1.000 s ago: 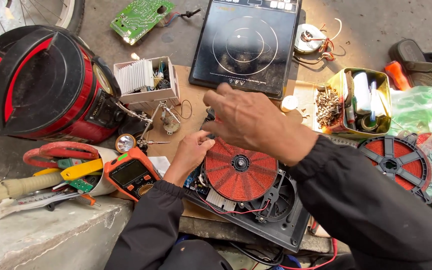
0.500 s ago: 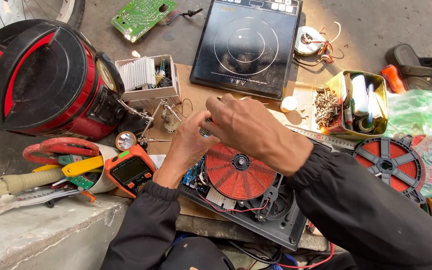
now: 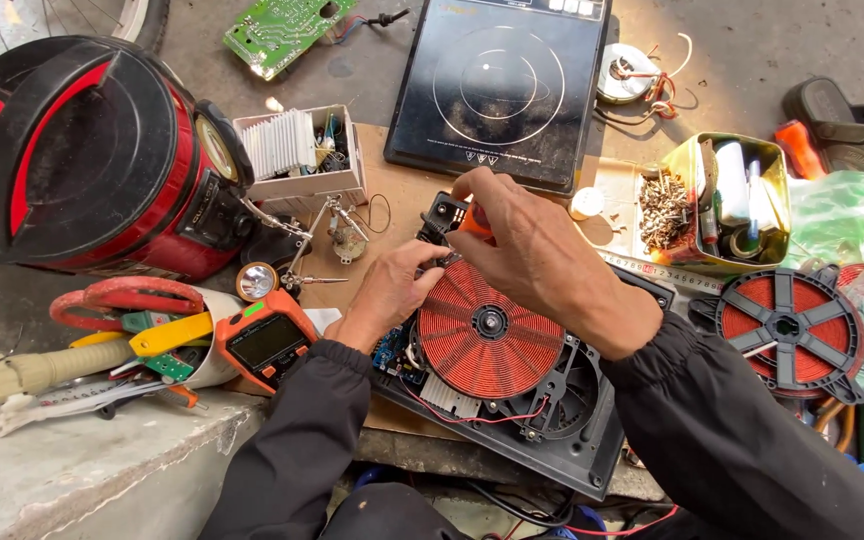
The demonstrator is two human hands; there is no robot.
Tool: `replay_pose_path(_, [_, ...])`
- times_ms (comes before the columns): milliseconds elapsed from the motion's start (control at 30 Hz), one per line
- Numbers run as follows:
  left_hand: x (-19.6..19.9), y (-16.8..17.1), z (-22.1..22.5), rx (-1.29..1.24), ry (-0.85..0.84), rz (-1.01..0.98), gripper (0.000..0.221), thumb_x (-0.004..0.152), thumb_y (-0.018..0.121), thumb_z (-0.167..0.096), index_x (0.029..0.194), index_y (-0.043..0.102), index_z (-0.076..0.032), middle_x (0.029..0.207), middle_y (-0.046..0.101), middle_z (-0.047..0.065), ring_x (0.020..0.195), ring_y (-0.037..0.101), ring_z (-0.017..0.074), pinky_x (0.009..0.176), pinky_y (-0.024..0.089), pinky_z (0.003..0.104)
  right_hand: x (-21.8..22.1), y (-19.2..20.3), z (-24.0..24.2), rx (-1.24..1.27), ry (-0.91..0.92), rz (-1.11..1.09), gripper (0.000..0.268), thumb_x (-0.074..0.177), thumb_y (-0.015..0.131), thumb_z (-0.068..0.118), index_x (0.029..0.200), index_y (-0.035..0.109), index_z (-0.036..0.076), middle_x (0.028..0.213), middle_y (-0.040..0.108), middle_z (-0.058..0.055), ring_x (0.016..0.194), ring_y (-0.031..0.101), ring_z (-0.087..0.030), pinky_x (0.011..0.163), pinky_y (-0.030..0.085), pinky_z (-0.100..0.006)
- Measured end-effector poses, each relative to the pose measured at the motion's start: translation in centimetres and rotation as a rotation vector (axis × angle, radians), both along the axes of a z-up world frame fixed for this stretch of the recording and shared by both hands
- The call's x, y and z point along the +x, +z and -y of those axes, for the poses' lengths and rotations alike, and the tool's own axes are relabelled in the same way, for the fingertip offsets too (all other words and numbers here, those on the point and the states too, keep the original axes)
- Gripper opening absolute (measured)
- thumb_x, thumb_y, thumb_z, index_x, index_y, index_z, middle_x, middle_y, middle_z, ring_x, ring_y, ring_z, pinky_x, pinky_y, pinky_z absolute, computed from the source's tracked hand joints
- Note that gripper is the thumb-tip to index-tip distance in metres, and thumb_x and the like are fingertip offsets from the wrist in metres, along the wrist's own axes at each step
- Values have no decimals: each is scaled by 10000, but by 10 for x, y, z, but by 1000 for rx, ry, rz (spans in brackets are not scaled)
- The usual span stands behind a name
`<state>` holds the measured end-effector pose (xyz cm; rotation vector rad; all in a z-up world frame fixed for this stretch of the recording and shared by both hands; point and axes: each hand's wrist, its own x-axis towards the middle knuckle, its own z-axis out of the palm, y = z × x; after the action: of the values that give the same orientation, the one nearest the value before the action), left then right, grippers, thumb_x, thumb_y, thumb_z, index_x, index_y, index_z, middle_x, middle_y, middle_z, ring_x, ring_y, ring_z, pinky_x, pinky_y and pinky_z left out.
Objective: Securing an induction coil into the housing of an induction cooker using a screwdriver.
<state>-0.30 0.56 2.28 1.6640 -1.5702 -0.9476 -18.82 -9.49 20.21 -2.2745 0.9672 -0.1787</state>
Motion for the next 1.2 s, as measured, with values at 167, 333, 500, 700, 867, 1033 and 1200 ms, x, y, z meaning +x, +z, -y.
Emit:
replay_pose_path(167, [2, -7, 10, 13, 7, 21, 231, 1004, 782, -191, 1220, 856, -223, 1140, 849, 106, 1084, 800, 369, 907, 658, 483, -3, 3, -4, 75, -80, 62, 454, 985, 753, 174, 1398, 581, 92, 1003, 720, -230, 909, 809, -466, 805, 662, -556])
replay_pose_path(333, [-2, -3, 5, -26, 26, -6, 195, 1034, 772, -191, 1202, 854, -245, 1097, 872, 82, 1084, 812, 340, 896, 664, 453, -9, -8, -1, 142, -170, 78, 356, 987, 769, 206, 1298, 623, 115, 998, 742, -231, 899, 815, -464, 794, 668, -549])
replay_pose_path(500, [-9, -3, 4, -96, 139, 4, 192, 990, 768, -94, 1172, 829, -96, 960, 864, -6, 677, 723, 107, 629, 588, 284, -30, 19, 0, -86, -128, 266, 402, 987, 844, 168, 1217, 529, 69, 1085, 746, -150, 820, 793, -276, 643, 731, -305])
replay_pose_path(700, [-11, -10, 3, 70, 317, -267, 191, 1024, 707, -86, 1192, 781, -34, 1034, 882, 58, 911, 852, 146, 806, 691, 247, -95, 40, -31, -69, -541, 318, 424, 966, 733, -170, 1275, 442, -166, 1218, 725, -324, 1056, 817, -411, 922, 755, -442])
replay_pose_path(867, [-13, -2, 3, 127, 312, -194, 207, 1007, 733, -122, 1194, 803, -66, 995, 888, 30, 868, 821, 112, 756, 635, 228, -117, 17, -45, 11, -688, 200, 419, 911, 764, -127, 1233, 497, -151, 1213, 767, -297, 1039, 806, -371, 920, 714, -454])
replay_pose_path(1033, [-19, 3, 7, 143, 285, -160, 207, 1028, 714, -119, 1212, 806, -94, 969, 865, -12, 764, 734, 67, 641, 555, 220, -115, 18, -48, 113, -770, 188, 433, 828, 796, -109, 1176, 538, -112, 1173, 804, -274, 1022, 846, -343, 872, 737, -445])
replay_pose_path(1200, [-23, -11, 7, 100, 239, -196, 173, 1100, 603, -177, 1223, 703, -107, 1069, 828, -41, 737, 611, 82, 685, 544, 244, -128, 14, -43, 63, -700, 182, 448, 837, 782, -116, 1196, 515, -134, 1174, 782, -298, 1071, 825, -364, 963, 709, -486])
